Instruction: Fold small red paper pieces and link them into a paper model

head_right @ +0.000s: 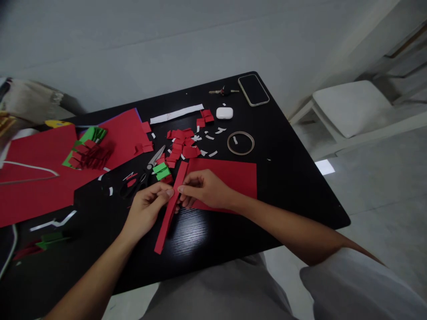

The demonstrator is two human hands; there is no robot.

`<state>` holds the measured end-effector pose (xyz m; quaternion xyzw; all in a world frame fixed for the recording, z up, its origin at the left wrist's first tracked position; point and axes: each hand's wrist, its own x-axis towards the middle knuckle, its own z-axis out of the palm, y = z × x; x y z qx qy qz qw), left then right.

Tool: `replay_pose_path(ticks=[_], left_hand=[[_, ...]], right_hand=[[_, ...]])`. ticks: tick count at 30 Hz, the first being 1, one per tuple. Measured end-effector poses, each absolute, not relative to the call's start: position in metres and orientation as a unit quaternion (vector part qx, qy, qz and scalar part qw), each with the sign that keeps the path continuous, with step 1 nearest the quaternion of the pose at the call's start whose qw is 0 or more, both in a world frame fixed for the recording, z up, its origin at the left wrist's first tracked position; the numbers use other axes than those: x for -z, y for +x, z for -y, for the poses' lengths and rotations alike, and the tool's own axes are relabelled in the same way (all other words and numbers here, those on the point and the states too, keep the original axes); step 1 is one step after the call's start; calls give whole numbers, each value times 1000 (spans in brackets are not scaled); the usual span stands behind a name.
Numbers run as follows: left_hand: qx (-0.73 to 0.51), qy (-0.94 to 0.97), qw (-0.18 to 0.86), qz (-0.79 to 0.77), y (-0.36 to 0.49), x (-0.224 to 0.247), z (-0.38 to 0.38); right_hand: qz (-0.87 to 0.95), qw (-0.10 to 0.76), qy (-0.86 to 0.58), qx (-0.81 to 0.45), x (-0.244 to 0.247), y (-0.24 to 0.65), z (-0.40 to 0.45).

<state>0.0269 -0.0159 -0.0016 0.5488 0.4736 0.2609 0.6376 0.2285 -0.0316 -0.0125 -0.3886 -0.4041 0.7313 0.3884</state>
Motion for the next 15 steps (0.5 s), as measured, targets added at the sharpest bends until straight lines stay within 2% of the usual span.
replay_pose_path(ticks=[4, 15], left_hand=[[-291, 587, 598, -461, 27, 2, 15], [-292, 591, 608, -443, 27, 1, 17]], right_hand=[[413, 378, -388, -732, 12, 227, 34], [431, 354, -383, -736, 11, 227, 35]])
